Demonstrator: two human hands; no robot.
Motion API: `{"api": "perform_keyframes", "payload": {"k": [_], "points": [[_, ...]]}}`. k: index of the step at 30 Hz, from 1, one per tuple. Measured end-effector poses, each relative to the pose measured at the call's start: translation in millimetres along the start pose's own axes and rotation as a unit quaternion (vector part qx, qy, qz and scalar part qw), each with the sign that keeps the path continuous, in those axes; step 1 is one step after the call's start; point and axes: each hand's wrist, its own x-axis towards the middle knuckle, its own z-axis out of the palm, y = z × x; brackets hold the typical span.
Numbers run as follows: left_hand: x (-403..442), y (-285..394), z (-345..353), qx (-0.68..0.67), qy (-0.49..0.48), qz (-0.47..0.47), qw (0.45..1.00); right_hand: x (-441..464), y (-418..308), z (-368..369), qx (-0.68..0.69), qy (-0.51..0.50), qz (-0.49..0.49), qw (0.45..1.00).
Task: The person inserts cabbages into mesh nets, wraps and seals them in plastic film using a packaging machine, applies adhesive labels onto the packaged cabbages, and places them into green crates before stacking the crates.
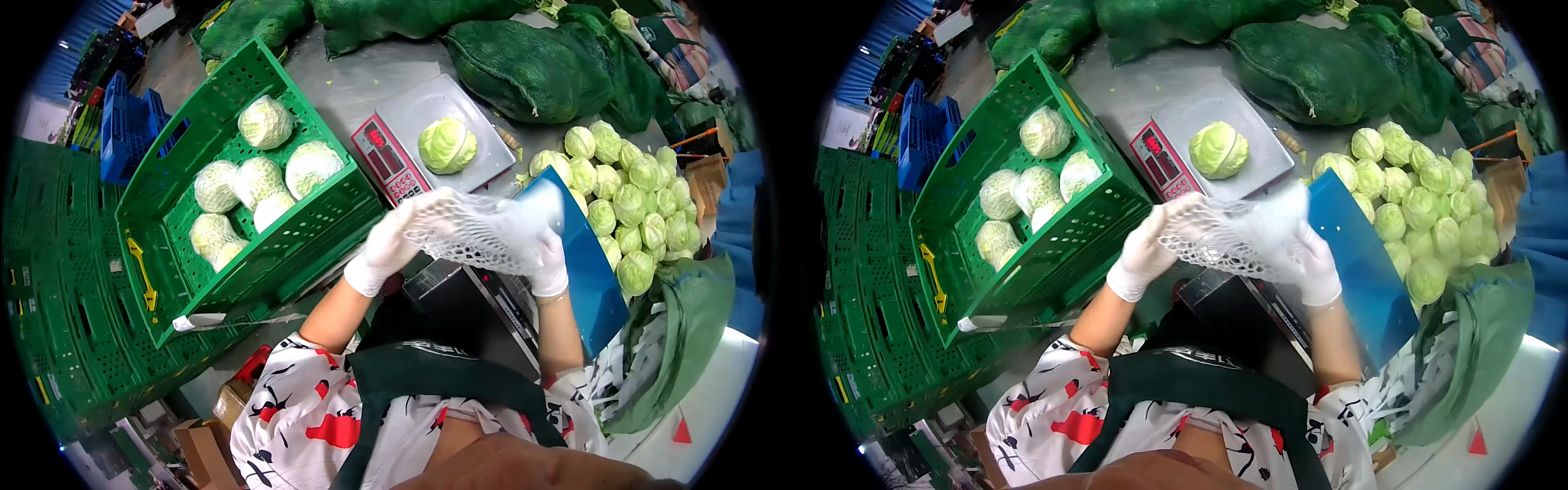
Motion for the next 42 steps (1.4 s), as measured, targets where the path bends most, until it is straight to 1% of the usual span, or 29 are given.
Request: {"api": "perform_keyframes", "payload": {"k": [2,3,4,5,6,7,8,10,12,13,15,16,17,20,21,22,23,25,26,29,30,32,33,34,36,38,39,40,42], "points": [[1.4,1.8,-10.5,-0.002,0.011,0.051,0.999,20.8,-30.3,16.5,-0.177,-0.058,0.033,0.982],[-0.2,6.4,-13.3,0.08,0.101,-0.011,0.992,47.4,-24.7,-16.9,-0.375,-0.027,0.053,0.925],[5.3,4.7,-23.8,0.208,0.144,-0.042,0.967,68.3,-19.9,-24.6,-0.463,0.04,-0.02,0.885],[11.8,-8.0,-51.9,0.303,0.189,-0.041,0.933,96.0,-10.1,-41.2,-0.604,0.141,-0.149,0.77],[19.8,-20.8,-73.6,0.395,0.232,-0.04,0.888,116.1,-12.5,-34.1,-0.589,0.22,-0.159,0.761],[36.1,-30.9,-71.5,0.341,0.293,0.073,0.891,138.1,-15.3,-34.7,-0.568,0.238,-0.153,0.773],[54.3,-34.9,-70.5,0.246,0.37,0.149,0.883,161.6,-10.3,-37.4,-0.554,0.236,-0.207,0.771],[77.9,-47.1,-111.8,0.308,0.417,0.227,0.824,208.3,2.7,-48.6,-0.609,0.252,-0.216,0.72],[90.9,-38.3,-129.2,0.186,0.433,0.022,0.882,242.2,15.1,-52.7,-0.636,0.195,-0.235,0.709],[104.1,-44.1,-127.8,0.099,0.427,0.049,0.897,264.0,10.9,-61.1,-0.869,0.007,-0.154,0.471],[112.2,-39.4,-134.4,0.06,0.427,0.063,0.9,266.3,13.3,-58.5,-0.817,0.032,-0.1,0.567],[113.6,-37.9,-135.7,0.04,0.427,0.069,0.901,260.6,13.4,-52.5,-0.792,0.049,-0.1,0.6],[110.9,-39.4,-135.5,0.074,0.466,0.052,0.88,249.0,18.0,-47.4,-0.756,0.076,-0.117,0.64],[97.2,-35.8,-89.9,-0.124,0.264,0.073,0.954,192.8,16.5,-21.1,-0.652,0.096,-0.148,0.737],[88.8,-37.0,-82.7,0.01,0.221,0.034,0.975,172.4,8.7,-17.3,-0.637,0.072,-0.13,0.756],[80.7,-38.1,-75.5,0.161,0.172,0.006,0.972,155.3,-0.8,-15.7,-0.62,0.049,-0.115,0.774],[72.8,-39.1,-68.3,0.296,0.121,-0.005,0.947,143.9,-4.2,-22.1,-0.523,0.022,-0.069,0.849],[68.4,-57.9,-42.6,0.08,0.133,-0.055,0.986,121.3,-11.7,-34.3,-0.298,0.005,0.034,0.954],[66.4,-67.3,-29.9,-0.027,0.148,-0.078,0.986,106.0,-17.3,-38.3,-0.07,0.01,0.135,0.988],[73.2,-78.4,-16.6,-0.305,0.109,-0.16,0.933,59.2,-8.7,-129.2,0.032,0.057,0.101,0.993],[84.4,-72.1,1.1,-0.239,0.137,-0.186,0.943,25.0,-21.3,-116.4,-0.068,0.154,0.036,0.985],[112.2,-70.8,28.3,-0.107,0.194,-0.24,0.945,-21.7,-39.3,-94.1,-0.096,0.225,-0.063,0.967],[126.9,-84.9,33.9,0.02,0.156,-0.184,0.97,-43.2,-45.2,-86.3,-0.092,0.201,-0.084,0.972],[145.1,-105.3,35.3,0.084,0.091,-0.158,0.98,-60.1,-46.3,-80.5,-0.095,0.198,-0.095,0.971],[184.0,-154.9,38.4,0.205,-0.048,-0.094,0.973,-80.4,-34.5,-76.3,-0.233,0.274,-0.179,0.916],[208.8,-205.6,74.2,0.191,-0.123,-0.182,0.957,-108.8,1.4,-100.6,-0.2,0.381,-0.24,0.87],[213.8,-209.4,91.5,0.084,-0.111,-0.271,0.953,-116.2,13.7,-98.0,-0.191,0.41,-0.282,0.846],[217.6,-223.4,94.9,0.066,-0.093,-0.319,0.941,-123.1,26.1,-94.1,-0.18,0.437,-0.322,0.82],[223.0,-253.8,93.5,0.034,-0.054,-0.416,0.907,-133.1,51.9,-108.2,-0.211,0.487,-0.332,0.78]]}}
